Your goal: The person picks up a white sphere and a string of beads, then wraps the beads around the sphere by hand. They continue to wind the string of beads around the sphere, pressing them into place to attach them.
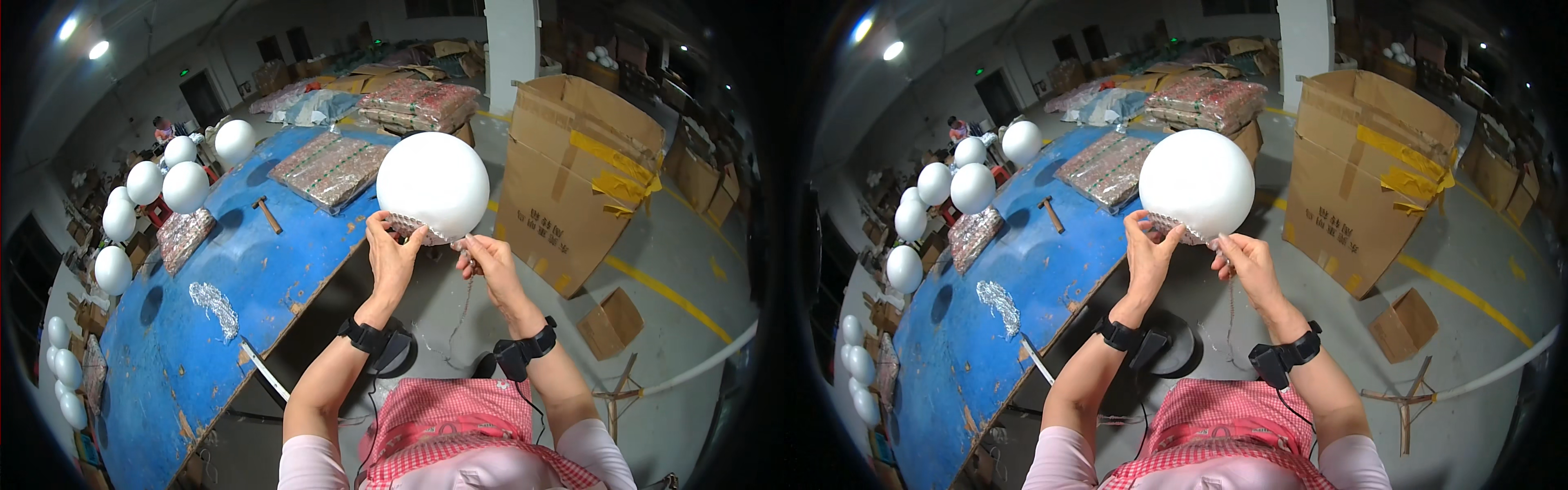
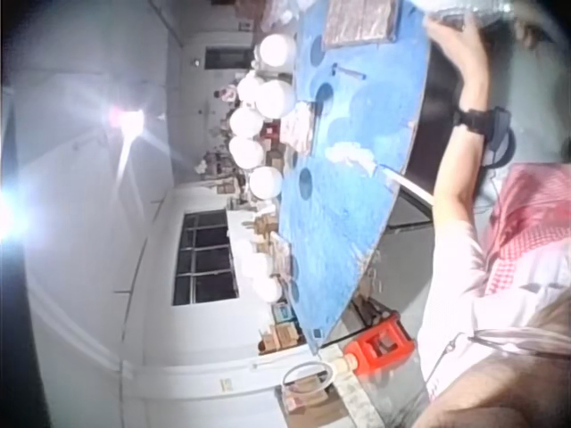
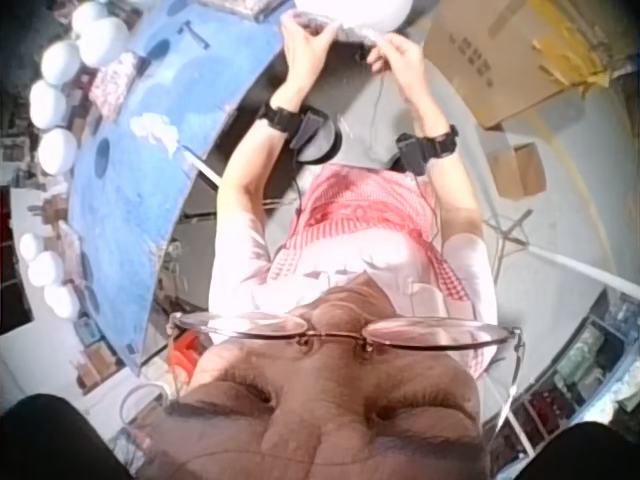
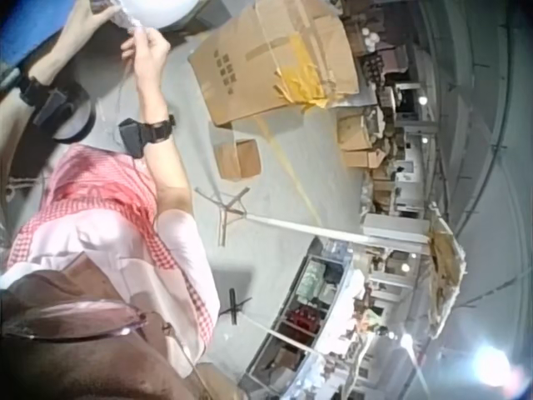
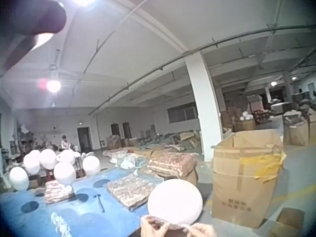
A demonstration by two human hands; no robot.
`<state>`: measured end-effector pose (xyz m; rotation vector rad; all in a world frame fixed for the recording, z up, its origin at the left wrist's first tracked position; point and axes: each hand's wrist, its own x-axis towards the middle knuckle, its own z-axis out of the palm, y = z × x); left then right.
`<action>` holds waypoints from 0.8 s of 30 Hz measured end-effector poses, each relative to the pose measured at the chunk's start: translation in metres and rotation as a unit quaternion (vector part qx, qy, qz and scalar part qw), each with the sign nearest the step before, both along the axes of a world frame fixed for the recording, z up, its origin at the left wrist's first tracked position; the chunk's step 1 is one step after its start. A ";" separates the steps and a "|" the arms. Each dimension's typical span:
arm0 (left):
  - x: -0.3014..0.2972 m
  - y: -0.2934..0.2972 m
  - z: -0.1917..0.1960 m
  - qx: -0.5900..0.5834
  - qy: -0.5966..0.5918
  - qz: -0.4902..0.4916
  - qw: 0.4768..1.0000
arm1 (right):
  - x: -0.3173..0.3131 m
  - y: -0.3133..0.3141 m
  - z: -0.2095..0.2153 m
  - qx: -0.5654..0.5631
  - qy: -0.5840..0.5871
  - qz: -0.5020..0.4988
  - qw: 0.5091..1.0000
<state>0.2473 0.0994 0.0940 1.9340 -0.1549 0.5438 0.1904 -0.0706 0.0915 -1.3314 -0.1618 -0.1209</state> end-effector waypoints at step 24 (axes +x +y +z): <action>-0.006 -0.010 -0.001 0.079 -0.073 0.026 0.994 | 0.028 0.000 -0.026 0.004 0.068 0.050 0.996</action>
